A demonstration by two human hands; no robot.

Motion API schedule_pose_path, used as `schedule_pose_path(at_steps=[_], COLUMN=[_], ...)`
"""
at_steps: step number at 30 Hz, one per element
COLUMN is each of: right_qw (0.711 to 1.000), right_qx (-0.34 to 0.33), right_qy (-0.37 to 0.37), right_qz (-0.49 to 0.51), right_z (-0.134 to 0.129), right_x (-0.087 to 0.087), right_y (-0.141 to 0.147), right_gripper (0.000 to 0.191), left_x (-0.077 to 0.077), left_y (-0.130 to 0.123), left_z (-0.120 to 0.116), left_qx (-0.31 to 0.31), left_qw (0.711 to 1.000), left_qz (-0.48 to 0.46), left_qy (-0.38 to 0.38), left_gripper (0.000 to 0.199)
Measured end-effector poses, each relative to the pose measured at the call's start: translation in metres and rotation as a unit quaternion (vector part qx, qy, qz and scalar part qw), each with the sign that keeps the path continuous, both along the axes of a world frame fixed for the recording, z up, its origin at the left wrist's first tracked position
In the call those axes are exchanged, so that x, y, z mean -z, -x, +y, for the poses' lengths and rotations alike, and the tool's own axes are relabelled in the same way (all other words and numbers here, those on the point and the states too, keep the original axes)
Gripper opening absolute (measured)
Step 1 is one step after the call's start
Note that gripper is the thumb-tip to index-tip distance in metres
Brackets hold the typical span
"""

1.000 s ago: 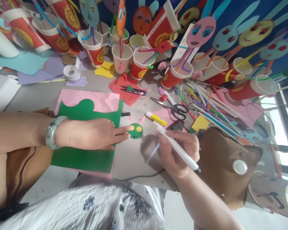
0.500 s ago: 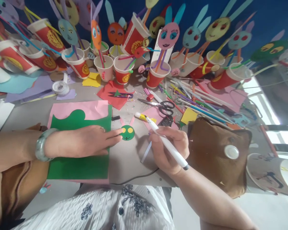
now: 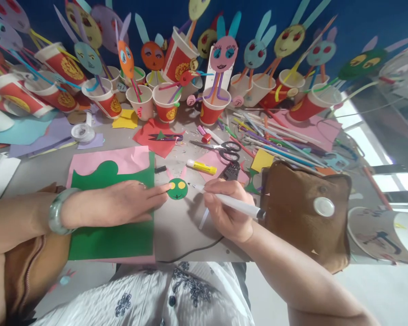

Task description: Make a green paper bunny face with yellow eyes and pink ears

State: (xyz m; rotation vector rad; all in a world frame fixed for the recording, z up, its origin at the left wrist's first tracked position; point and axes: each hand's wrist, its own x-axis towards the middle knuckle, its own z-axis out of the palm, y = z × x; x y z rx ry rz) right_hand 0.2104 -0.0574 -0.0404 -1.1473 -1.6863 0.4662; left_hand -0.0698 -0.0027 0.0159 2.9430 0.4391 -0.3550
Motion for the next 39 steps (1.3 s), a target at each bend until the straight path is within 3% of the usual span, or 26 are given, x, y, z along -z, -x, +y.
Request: schedule_pose_path(at_steps=[3,6,16,22,30,36,39], right_qw=[0.997,0.998,0.996,0.983,0.980,0.979,0.980], right_qx=[-0.053,-0.045,-0.001,-0.028,-0.032,-0.009,-0.031], right_qy=[-0.031,-0.007,0.027,0.002,0.003,0.012,0.038], right_qz=[0.047,0.031,-0.086,-0.181,-0.198,-0.201,-0.193], right_z=[0.001,0.001,-0.005,0.003,0.004,0.005,0.005], right_x=[-0.002,-0.004,-0.015,-0.030,-0.025,-0.021,-0.022], right_y=[0.002,0.001,0.003,0.014,0.014,0.011,0.013], right_gripper=[0.004,0.008,0.014,0.008,0.009,0.006,0.005], left_x=[0.003,0.008,0.017,0.017,0.007,0.015,0.016], left_y=[0.001,0.002,0.002,0.003,0.000,0.003,0.004], left_z=[-0.001,-0.001,-0.001,-0.002,-0.001,-0.003,-0.003], left_qx=[0.000,-0.010,-0.038,-0.036,-0.024,-0.026,-0.026], left_qw=[1.000,0.999,0.998,0.996,1.000,0.998,0.997], left_qz=[-0.023,-0.046,-0.039,-0.081,-0.018,-0.056,-0.066], left_qy=[-0.008,0.005,0.020,0.023,0.009,0.001,-0.008], left_gripper=[0.031,0.032,0.036,0.029,0.029,0.027,0.025])
